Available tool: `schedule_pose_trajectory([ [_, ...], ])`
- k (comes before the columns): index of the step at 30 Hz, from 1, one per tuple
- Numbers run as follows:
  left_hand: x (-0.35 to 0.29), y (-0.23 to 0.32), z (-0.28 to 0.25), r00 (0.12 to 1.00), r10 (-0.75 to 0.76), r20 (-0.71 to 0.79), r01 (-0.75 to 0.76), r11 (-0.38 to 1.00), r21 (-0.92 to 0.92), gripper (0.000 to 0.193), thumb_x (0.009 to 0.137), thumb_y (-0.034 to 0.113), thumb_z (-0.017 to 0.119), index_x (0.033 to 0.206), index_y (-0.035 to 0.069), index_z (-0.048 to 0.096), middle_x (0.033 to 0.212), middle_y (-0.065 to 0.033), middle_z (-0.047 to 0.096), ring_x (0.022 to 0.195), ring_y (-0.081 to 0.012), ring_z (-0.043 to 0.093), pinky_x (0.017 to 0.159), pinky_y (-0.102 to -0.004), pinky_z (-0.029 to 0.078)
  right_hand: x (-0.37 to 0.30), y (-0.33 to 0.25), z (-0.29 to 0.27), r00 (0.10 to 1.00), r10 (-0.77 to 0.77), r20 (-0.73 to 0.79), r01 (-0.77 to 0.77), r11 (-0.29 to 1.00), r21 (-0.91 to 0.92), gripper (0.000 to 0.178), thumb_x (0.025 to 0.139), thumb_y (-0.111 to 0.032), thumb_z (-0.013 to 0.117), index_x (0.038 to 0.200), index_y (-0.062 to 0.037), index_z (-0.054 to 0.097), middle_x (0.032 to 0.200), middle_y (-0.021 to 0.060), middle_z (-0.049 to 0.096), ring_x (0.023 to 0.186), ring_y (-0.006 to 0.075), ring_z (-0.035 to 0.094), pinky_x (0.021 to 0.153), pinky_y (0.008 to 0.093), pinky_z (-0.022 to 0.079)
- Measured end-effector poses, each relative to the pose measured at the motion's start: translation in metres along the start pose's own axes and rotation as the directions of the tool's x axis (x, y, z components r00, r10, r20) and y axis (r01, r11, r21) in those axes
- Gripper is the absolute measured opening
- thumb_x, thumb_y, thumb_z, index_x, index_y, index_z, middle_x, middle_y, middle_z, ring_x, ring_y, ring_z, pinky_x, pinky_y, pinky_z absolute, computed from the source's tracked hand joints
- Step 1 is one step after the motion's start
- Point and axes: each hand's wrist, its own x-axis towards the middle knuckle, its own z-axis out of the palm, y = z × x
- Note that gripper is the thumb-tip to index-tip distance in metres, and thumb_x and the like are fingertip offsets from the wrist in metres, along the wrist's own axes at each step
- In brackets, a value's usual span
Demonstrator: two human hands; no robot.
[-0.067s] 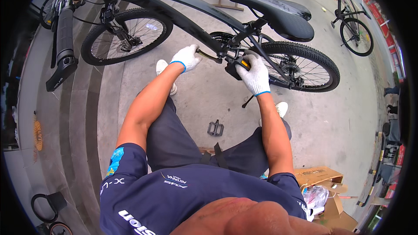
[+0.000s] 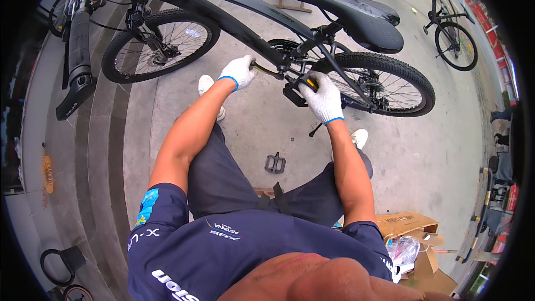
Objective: The person installs a bicycle pedal onto the crank arm using a wrench, then tightens the handlebar stem bolts. The person uses a wrench to secure the pedal and adjusts the handlebar stem with a tool.
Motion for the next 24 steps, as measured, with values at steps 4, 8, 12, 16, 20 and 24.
schedule_pose_trajectory([
  [4,0.012,0.006,0.001,0.993,0.102,-0.063,-0.106,0.993,-0.054,0.029,0.098,0.024,0.071,0.122,0.009,0.077,0.115,-0.0203,0.079,0.108,-0.0407,0.075,0.096,-0.048,0.059,-0.007,-0.002,0.033,0.906,0.302,0.298,-0.334,0.941,0.062,0.063,0.099,-0.05,0.07,0.121,0.0093,0.072,0.108,0.0315,0.078,0.102,0.0418,0.079,0.093,0.0468,0.06],
  [8,0.005,0.037,-0.003,0.99,0.139,-0.037,-0.144,0.968,-0.208,0.026,0.098,0.026,0.07,0.119,0.013,0.079,0.113,-0.0171,0.079,0.108,-0.0395,0.075,0.096,-0.0486,0.059,-0.004,-0.009,0.054,0.799,0.358,0.484,-0.534,0.792,0.295,0.06,0.106,-0.047,0.065,0.125,0.0107,0.068,0.103,0.0217,0.078,0.086,0.0256,0.079,0.072,0.039,0.064],
  [12,0.015,0.05,-0.025,0.877,0.248,-0.411,-0.202,0.967,0.153,0.024,0.095,0.029,0.077,0.114,0.014,0.081,0.11,-0.0136,0.076,0.113,-0.0347,0.071,0.094,-0.0471,0.057,-0.002,-0.018,0.054,0.781,0.331,0.529,-0.518,0.817,0.255,0.059,0.108,-0.045,0.064,0.128,0.0099,0.067,0.101,0.0185,0.078,0.084,0.0215,0.077,0.068,0.0361,0.064],
  [16,0.053,0.047,-0.049,0.76,0.527,-0.381,-0.17,0.726,0.666,0.022,0.085,0.031,0.083,0.099,0.015,0.082,0.103,-0.0072,0.077,0.11,-0.0336,0.07,0.086,-0.0489,0.058,-0.002,-0.021,0.051,0.805,0.309,0.506,-0.445,0.879,0.172,0.064,0.101,-0.047,0.071,0.124,0.0117,0.07,0.099,0.0209,0.079,0.081,0.0255,0.079,0.07,0.0384,0.065],
  [20,0.069,0.049,-0.047,0.861,0.433,-0.267,-0.122,0.685,0.718,0.018,0.084,0.032,0.083,0.093,0.016,0.085,0.101,-0.0058,0.078,0.105,-0.0301,0.072,0.082,-0.0467,0.058,-0.002,-0.018,0.052,0.827,0.288,0.484,-0.406,0.9,0.157,0.067,0.097,-0.05,0.073,0.119,0.0134,0.071,0.092,0.022,0.079,0.079,0.0279,0.08,0.07,0.0405,0.064],
  [24,0.076,0.055,-0.046,0.821,0.508,-0.261,-0.137,0.619,0.774,0.014,0.088,0.021,0.072,0.088,0.015,0.084,0.095,-0.0057,0.077,0.101,-0.0276,0.073,0.076,-0.0455,0.056,-0.001,-0.015,0.055,0.818,0.288,0.497,-0.399,0.907,0.132,0.071,0.095,-0.056,0.072,0.113,0.013,0.073,0.092,0.0247,0.078,0.081,0.0309,0.08,0.075,0.0421,0.063],
])
